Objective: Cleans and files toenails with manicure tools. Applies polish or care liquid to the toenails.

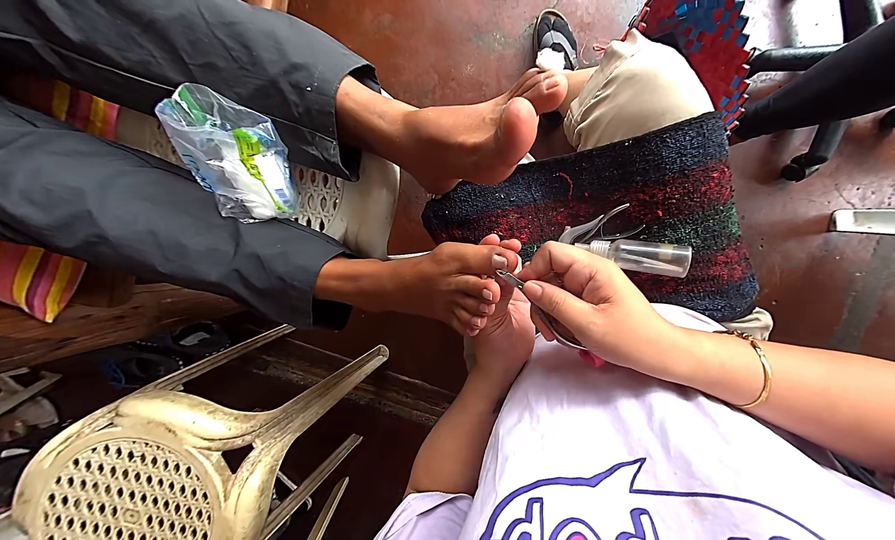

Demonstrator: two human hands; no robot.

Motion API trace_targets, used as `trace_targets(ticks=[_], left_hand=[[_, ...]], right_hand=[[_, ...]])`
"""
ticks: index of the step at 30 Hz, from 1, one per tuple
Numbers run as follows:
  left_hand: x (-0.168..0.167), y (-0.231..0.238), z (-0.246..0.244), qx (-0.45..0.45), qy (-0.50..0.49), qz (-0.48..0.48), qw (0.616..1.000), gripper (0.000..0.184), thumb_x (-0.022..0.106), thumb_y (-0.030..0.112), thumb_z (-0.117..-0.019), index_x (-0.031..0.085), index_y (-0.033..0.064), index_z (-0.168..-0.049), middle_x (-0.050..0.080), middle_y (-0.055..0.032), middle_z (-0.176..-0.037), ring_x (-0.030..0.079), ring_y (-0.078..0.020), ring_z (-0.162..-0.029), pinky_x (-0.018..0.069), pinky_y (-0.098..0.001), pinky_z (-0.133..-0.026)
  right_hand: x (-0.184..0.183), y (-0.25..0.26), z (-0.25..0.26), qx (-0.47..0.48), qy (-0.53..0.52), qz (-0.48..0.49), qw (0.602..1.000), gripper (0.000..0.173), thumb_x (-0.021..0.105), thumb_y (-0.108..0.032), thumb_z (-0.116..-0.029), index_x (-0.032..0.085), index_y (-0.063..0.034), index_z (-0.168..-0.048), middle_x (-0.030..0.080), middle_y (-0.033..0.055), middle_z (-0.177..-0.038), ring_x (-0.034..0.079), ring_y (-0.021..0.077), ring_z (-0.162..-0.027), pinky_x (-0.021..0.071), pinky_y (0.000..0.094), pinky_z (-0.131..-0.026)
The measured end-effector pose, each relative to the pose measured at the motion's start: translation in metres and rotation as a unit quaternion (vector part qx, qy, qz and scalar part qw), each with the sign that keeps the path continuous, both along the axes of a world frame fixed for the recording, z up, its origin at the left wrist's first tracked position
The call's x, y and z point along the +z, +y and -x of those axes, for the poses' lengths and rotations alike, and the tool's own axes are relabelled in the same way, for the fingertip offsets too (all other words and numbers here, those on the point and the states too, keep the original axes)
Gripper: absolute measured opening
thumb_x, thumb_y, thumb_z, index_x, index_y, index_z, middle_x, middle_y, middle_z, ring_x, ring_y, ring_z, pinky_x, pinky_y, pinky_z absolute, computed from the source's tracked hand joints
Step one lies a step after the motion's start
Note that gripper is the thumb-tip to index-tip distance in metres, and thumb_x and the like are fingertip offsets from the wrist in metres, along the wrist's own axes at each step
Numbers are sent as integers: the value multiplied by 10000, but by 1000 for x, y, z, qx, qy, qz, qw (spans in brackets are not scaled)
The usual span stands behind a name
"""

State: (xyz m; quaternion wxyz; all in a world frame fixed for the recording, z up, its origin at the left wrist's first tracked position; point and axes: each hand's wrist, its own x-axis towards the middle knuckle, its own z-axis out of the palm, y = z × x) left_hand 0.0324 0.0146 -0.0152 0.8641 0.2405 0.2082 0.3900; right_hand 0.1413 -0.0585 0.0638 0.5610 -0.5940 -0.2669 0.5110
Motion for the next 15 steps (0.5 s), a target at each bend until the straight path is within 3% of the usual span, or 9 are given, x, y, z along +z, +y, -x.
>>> trace_targets(ticks=[6,10,15], left_hand=[[-1,0,1,1,25,-25,999,144,609,130,-1004,690,181,-1112,677,56,-1157,601,-69,-1195,502,-249,-1011],[-3,-1,2,1,8,-7,1000,146,595,124,-1008,677,185,-1112,675,50,-1159,584,-90,-1232,472,-278,-1058],[-1,-2,1,11,21,-27,999,144,603,130,-1006,687,176,-1115,680,55,-1173,584,-86,-1240,458,-278,-1080]], right_hand=[[-2,0,1,-1,-15,-5,1000,99,518,-104,-1056,603,-59,-1033,609,10,-647,529,38,-465,446,160,-434],[-3,-1,3,-4,-28,-18,999,100,504,-88,-1047,598,-52,-1054,574,0,-641,541,42,-513,455,161,-484],[-5,0,4,-14,-44,-26,999,94,521,-85,-1043,604,-43,-1038,587,1,-639,546,38,-491,470,164,-460]])
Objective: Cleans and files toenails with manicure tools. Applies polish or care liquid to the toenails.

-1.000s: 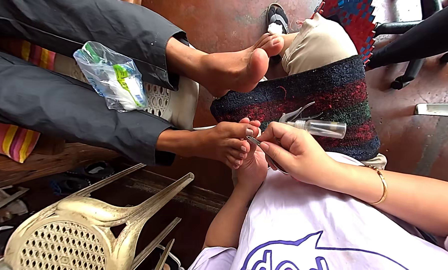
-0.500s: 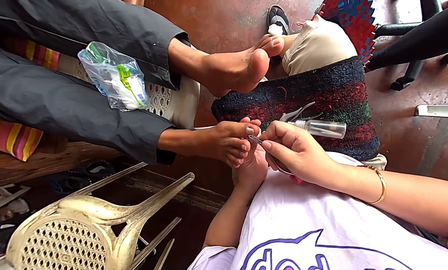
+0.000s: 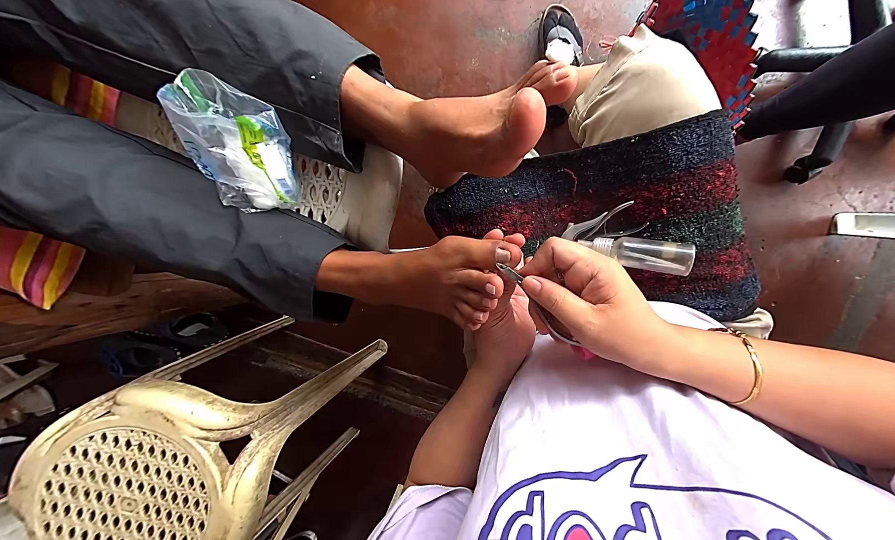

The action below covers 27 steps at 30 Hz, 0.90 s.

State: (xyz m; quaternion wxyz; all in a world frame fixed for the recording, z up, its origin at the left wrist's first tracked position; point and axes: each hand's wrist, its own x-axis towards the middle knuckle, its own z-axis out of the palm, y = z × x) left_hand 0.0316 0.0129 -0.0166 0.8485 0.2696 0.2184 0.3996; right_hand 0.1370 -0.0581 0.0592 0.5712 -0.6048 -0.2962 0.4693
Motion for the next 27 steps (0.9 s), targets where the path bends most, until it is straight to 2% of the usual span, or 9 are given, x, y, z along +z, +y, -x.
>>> trace_targets(ticks=[4,6,8,10,14,17,21,25,27], left_hand=[[5,-1,-3,4,-2,48,999,187,570,95,-1017,679,152,-1158,699,37,-1082,653,-78,-1098,527,-268,-982],[9,-3,1,2,26,111,993,98,608,148,-1002,692,174,-1046,702,37,-958,673,-74,-981,544,-287,-936],[11,-6,-1,34,60,147,987,76,650,130,-954,701,186,-941,715,27,-901,692,-88,-899,579,-317,-852],[6,-6,-3,41,34,144,988,126,643,60,-943,686,179,-945,706,20,-929,683,-114,-932,563,-356,-905],[3,-3,-5,29,-25,122,992,146,638,52,-955,713,176,-933,705,13,-938,676,-134,-948,543,-364,-929],[6,-6,-6,49,-15,142,988,218,570,-24,-956,700,149,-929,710,-3,-934,681,-136,-949,542,-361,-948],[7,-3,-5,15,-49,135,989,145,668,89,-954,739,140,-1069,712,-7,-1006,681,-124,-960,563,-310,-889],[9,-2,-6,-4,-51,141,989,141,627,121,-984,724,159,-1078,701,11,-1048,666,-108,-974,557,-280,-851],[10,-4,-7,1,-38,127,991,154,582,113,-1008,710,164,-1076,696,15,-1076,661,-99,-993,558,-270,-845]], right_hand=[[2,8,-7,-46,-115,-165,978,84,505,-18,-1009,559,28,-1055,580,16,-716,554,30,-576,502,179,-528],[12,27,-10,-34,-150,-233,960,93,498,-6,-1005,533,53,-1068,602,44,-766,582,32,-622,531,192,-567],[21,57,-12,7,-155,-226,962,123,505,-1,-1006,563,88,-1068,615,52,-767,586,36,-626,536,204,-574],[27,94,-17,12,-171,-188,967,150,516,-23,-1020,606,86,-1070,601,39,-717,565,53,-591,508,232,-557],[36,129,-25,-10,-192,-237,952,112,519,-11,-1034,581,79,-1060,571,40,-708,548,64,-576,503,233,-545],[37,89,-30,100,-163,-148,970,137,524,-77,-1044,600,33,-1072,589,31,-743,558,60,-590,507,232,-551],[32,13,-66,207,-59,-16,976,112,545,-157,-1059,614,-68,-1058,584,31,-614,521,74,-411,449,206,-355],[14,-25,-67,142,13,66,988,94,549,-135,-1054,622,-82,-1028,683,28,-674,540,40,-429,431,160,-390],[14,-23,-52,113,60,66,990,90,536,-112,-1052,615,-75,-1031,674,27,-675,535,31,-441,429,153,-407]])
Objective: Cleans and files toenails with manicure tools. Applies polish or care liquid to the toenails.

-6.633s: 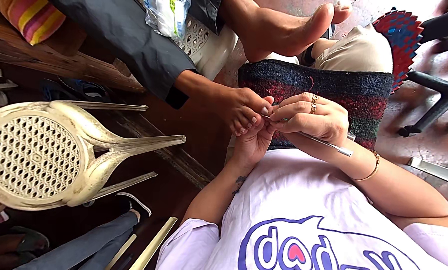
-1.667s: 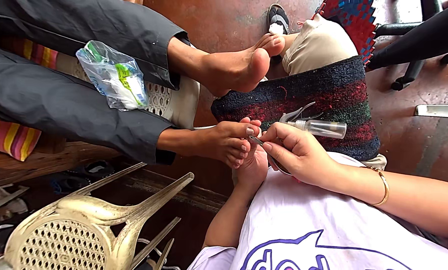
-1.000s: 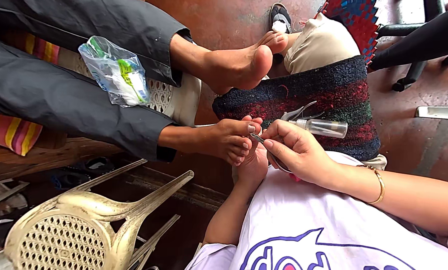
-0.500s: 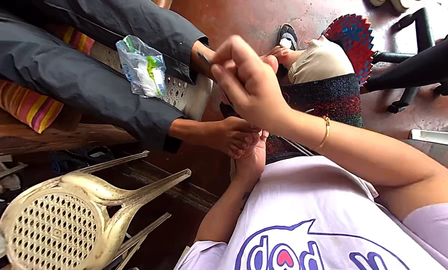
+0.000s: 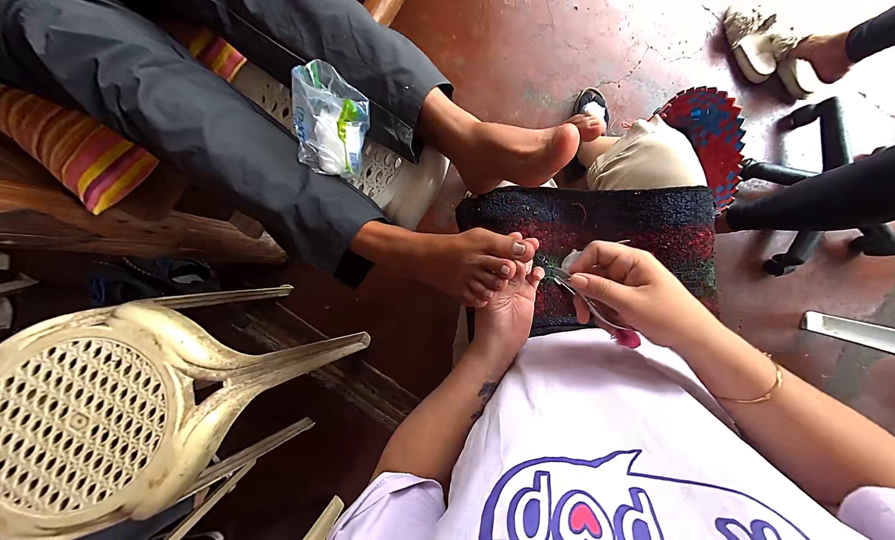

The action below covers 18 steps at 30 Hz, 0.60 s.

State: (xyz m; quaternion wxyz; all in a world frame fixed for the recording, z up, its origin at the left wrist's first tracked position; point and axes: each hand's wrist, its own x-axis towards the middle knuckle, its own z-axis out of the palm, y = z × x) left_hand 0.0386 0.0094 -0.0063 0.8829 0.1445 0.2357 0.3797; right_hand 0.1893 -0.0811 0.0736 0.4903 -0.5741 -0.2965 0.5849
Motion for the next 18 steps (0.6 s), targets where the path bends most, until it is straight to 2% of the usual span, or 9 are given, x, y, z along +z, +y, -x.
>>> trace_targets(ticks=[4,7,13,18], left_hand=[[3,-2,0,13,29,-49,998,210,522,74,-1032,694,156,-1120,700,24,-1127,658,-87,-1087,551,-267,-923],[4,-2,1,4,34,-49,998,233,494,65,-1044,686,150,-1145,705,21,-1143,646,-86,-1141,532,-270,-977],[9,-3,2,9,58,-53,997,265,488,27,-1034,704,144,-1134,720,20,-1132,661,-84,-1126,543,-259,-964],[7,-2,1,7,37,-31,999,228,532,49,-1025,707,141,-1137,713,14,-1145,654,-93,-1134,540,-272,-967]], right_hand=[[14,19,26,-31,143,41,988,135,423,-132,-1092,545,-75,-1080,605,40,-632,516,38,-430,436,153,-417],[15,27,35,-60,187,70,978,154,405,-150,-1110,532,-64,-1101,584,63,-640,492,52,-421,428,162,-413],[5,28,41,-65,175,50,981,108,423,-126,-1098,513,-67,-1100,579,61,-620,489,55,-410,437,169,-416],[4,26,47,-80,96,32,992,107,421,-123,-1095,514,-71,-1106,557,32,-610,511,61,-439,445,172,-431]])
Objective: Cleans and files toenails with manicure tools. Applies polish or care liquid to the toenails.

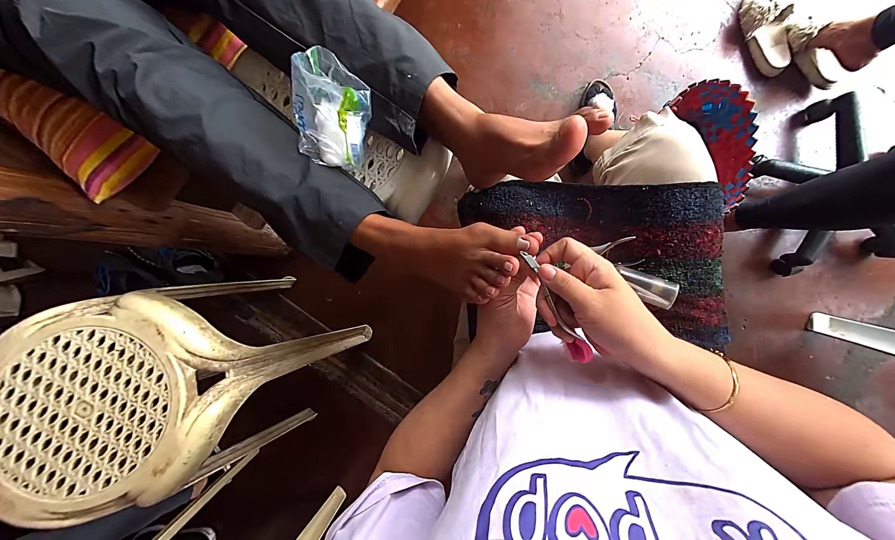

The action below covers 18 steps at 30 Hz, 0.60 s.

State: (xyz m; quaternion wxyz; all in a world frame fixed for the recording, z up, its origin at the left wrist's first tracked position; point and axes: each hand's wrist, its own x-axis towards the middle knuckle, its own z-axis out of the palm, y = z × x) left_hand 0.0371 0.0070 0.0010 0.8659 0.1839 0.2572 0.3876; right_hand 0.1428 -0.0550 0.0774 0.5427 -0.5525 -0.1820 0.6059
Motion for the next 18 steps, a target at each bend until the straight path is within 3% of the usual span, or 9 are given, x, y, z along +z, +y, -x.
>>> trace_targets(ticks=[18], left_hand=[[3,0,-1,1,44,-16,999,302,462,-22,-1023,701,108,-1155,725,3,-1162,653,-102,-1167,521,-276,-1013]], right_hand=[[-6,0,7,-17,-40,-26,999,96,428,-104,-1082,513,-72,-1112,543,27,-610,516,69,-446,466,185,-445]])
